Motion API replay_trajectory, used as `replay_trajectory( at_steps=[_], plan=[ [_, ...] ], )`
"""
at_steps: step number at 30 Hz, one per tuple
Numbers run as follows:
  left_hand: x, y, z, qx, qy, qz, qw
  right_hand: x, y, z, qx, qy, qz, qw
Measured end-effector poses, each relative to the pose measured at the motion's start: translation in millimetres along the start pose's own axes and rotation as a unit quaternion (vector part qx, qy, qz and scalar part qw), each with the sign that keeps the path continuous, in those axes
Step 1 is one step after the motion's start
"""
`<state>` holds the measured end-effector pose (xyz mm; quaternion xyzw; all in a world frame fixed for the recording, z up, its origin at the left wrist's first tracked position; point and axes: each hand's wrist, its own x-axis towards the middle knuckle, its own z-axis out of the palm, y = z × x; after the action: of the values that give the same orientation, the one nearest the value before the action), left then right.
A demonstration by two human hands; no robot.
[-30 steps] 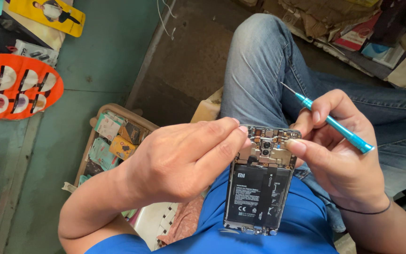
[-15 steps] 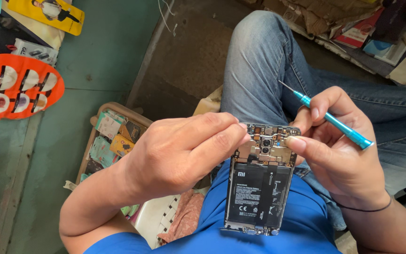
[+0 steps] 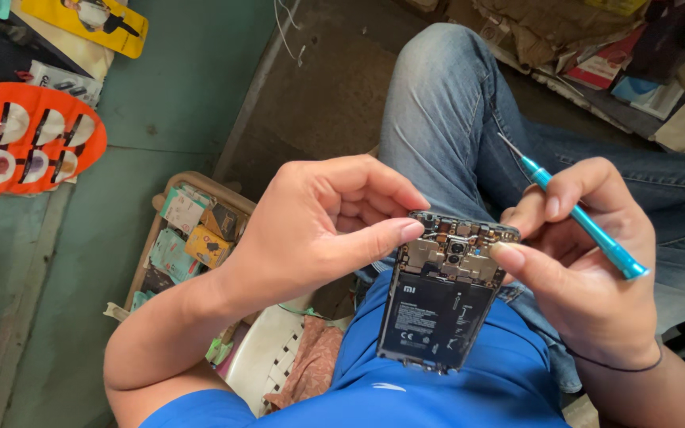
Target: The person sits on a chair and uses a blue pry tool to work along the edge of an opened smartphone, prying at the frame and manipulating internal components around the battery while holding the phone in one hand.
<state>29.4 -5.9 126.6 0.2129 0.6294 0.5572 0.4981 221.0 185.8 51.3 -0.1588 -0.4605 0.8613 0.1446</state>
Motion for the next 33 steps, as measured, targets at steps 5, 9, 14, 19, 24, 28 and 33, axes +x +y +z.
replay_trajectory(
  at_steps=[5,9,14,19,24,28,33],
  plan=[
    [0,-3,0,-0.034,-0.013,-0.004,0.999,-5,-1,3,-0.012,0.006,-0.02,1.0],
    [0,-3,1,-0.03,-0.011,-0.011,0.999,-4,-2,4,-0.023,0.0,-0.027,0.999],
    [2,-2,3,0.0,-0.004,-0.001,1.0,-4,-3,4,-0.024,0.013,-0.025,0.999],
    [1,0,7,0.048,0.023,0.012,0.999,-3,-2,4,-0.035,0.018,-0.028,0.999],
    [-1,2,9,0.067,0.04,0.035,0.996,-3,-2,4,-0.042,0.013,-0.034,0.998],
    [-3,3,9,0.089,0.055,0.066,0.992,-3,-1,4,-0.052,0.014,-0.038,0.998],
    [-3,1,10,0.109,0.058,0.087,0.989,-4,-1,5,-0.066,0.022,-0.04,0.997]
  ],
)
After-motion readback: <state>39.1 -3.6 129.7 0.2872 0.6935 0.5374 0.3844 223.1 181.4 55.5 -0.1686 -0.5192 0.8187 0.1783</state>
